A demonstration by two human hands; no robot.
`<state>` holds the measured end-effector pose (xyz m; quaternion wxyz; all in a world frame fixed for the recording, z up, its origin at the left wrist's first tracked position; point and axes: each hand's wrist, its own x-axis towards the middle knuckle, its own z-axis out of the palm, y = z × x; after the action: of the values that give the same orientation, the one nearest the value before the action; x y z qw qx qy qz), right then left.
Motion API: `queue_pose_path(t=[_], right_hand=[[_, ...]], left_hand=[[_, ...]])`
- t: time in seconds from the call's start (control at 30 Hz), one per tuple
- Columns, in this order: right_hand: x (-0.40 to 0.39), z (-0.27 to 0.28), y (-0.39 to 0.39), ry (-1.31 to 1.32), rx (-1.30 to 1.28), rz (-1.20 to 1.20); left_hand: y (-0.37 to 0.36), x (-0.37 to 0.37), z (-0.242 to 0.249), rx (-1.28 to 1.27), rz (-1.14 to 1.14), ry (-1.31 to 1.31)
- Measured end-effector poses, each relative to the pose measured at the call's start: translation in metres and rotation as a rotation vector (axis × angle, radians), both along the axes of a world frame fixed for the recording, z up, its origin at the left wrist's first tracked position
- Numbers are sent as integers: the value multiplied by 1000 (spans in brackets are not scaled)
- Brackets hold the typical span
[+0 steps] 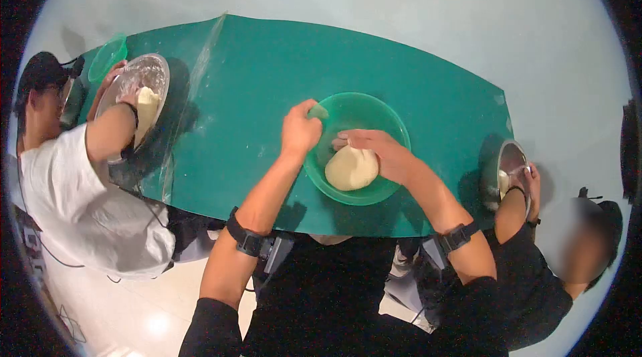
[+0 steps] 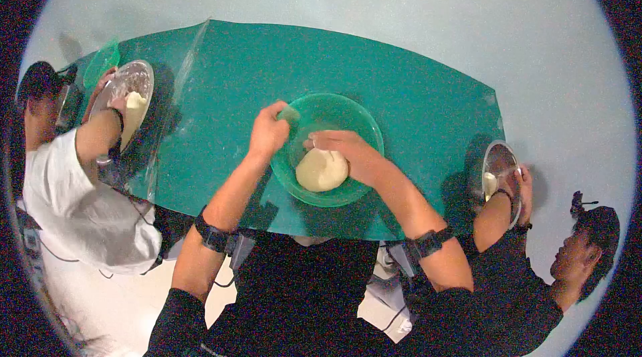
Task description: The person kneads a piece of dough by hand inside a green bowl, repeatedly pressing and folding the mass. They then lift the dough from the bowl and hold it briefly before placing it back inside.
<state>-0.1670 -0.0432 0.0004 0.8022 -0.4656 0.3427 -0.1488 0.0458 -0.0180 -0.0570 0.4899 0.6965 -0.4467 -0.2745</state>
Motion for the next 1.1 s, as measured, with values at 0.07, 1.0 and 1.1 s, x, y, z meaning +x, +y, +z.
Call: queue_pose_path(t=[0.07,1.0,1.1], right_hand=[[8,-9,11,28,-163,-21],[47,-33,9,417,-1217,74],[29,-31,-31,480,-665,173]], left_hand=[[0,-3,-6,-41,-33,-41],[-11,-3,4,76,160,33],[-5,-4,3,67,171,36]])
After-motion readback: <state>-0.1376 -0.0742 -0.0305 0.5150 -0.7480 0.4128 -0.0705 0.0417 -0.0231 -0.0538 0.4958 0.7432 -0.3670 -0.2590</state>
